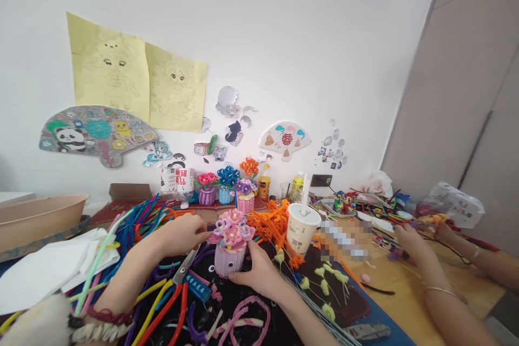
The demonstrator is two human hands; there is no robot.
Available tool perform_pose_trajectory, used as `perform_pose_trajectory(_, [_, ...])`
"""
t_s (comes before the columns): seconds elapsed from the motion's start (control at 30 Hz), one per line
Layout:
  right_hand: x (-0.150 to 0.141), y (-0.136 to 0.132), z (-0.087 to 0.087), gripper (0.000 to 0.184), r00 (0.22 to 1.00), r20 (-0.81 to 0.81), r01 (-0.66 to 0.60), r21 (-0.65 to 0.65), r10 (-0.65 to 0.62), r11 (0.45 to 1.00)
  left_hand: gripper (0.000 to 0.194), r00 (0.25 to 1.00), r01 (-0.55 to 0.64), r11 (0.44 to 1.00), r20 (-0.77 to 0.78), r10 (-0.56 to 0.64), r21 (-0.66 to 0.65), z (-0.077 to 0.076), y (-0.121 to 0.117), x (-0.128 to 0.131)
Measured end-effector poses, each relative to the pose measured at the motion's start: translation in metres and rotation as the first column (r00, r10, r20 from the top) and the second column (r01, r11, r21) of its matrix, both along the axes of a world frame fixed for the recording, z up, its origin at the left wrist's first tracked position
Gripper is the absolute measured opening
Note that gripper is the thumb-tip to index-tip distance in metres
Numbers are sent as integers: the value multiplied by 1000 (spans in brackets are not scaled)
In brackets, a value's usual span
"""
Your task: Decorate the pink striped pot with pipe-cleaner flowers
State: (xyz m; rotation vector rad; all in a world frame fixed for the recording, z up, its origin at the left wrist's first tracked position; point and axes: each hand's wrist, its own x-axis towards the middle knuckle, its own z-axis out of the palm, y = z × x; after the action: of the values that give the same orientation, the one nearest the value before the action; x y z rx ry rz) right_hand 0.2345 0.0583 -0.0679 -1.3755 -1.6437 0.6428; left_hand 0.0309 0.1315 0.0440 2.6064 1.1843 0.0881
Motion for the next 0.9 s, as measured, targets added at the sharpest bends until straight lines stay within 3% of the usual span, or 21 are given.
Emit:
perform_pose_trajectory(0.43, [1, 6, -9, 75, 1000, 12, 25, 20, -25, 1000, 31, 1000, -29, 996, 13, 28, 86, 2, -2, 3])
perform_pose_trajectory(0.9, [-2, 6, -10, 74, 994, 43, 101, 10, -101, 995, 26, 998, -37, 998, 53, 34, 60, 1, 3, -4])
